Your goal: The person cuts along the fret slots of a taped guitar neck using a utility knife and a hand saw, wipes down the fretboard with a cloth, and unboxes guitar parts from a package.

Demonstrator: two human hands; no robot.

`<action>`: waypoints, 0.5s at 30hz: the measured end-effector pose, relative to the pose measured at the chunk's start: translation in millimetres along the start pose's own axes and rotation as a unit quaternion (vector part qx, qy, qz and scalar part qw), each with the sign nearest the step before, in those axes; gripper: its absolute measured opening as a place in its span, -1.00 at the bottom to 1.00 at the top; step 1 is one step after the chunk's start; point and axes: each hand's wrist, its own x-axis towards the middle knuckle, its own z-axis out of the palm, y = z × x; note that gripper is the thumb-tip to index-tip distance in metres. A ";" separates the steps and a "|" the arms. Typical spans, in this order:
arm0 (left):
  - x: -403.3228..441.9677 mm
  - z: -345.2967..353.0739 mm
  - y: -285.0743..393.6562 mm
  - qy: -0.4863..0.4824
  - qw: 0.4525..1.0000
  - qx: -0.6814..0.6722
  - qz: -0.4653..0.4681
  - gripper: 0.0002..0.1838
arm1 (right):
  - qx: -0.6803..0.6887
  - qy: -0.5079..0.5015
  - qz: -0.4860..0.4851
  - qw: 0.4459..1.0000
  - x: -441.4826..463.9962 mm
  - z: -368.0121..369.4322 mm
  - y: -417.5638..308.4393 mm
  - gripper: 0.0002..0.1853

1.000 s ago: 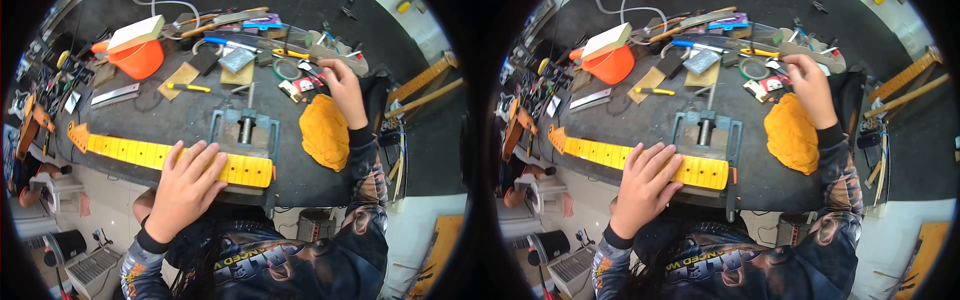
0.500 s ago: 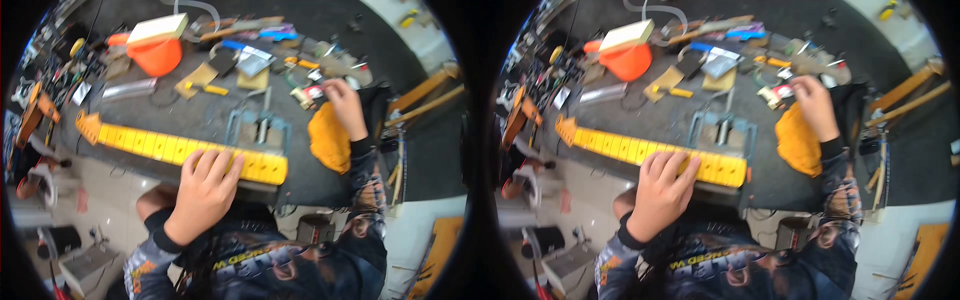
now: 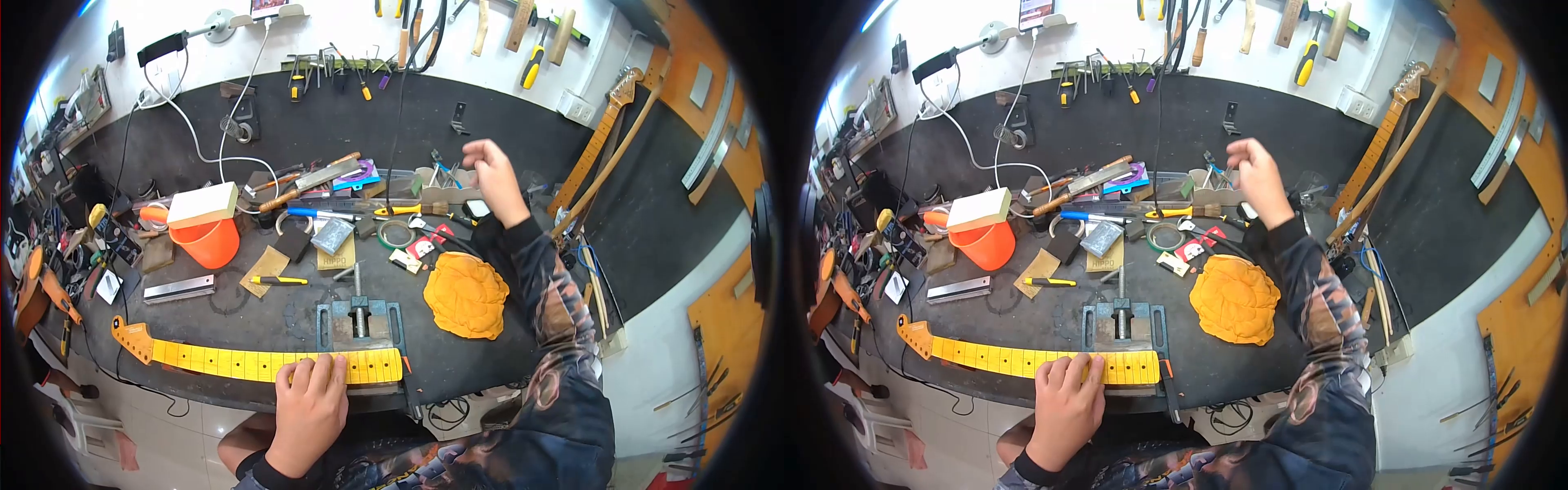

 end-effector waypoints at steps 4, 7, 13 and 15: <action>-5.4 3.9 -1.7 0.013 1.000 -0.018 0.009 -0.48 | -0.053 0.018 0.022 0.998 37.8 -2.8 -23.0 -0.69; -12.6 4.5 -3.6 0.013 1.000 -0.009 0.015 -0.52 | -0.038 -0.013 0.018 0.999 40.5 16.6 -19.2 -0.70; -13.1 13.8 -6.3 0.026 0.999 -0.032 0.024 -0.58 | -0.066 -0.127 -0.098 0.985 -1.1 120.2 -19.8 -0.71; -14.0 14.8 -5.6 0.025 0.998 -0.039 0.038 -0.60 | -0.119 -0.171 -0.180 0.961 -0.8 168.5 -12.1 -0.78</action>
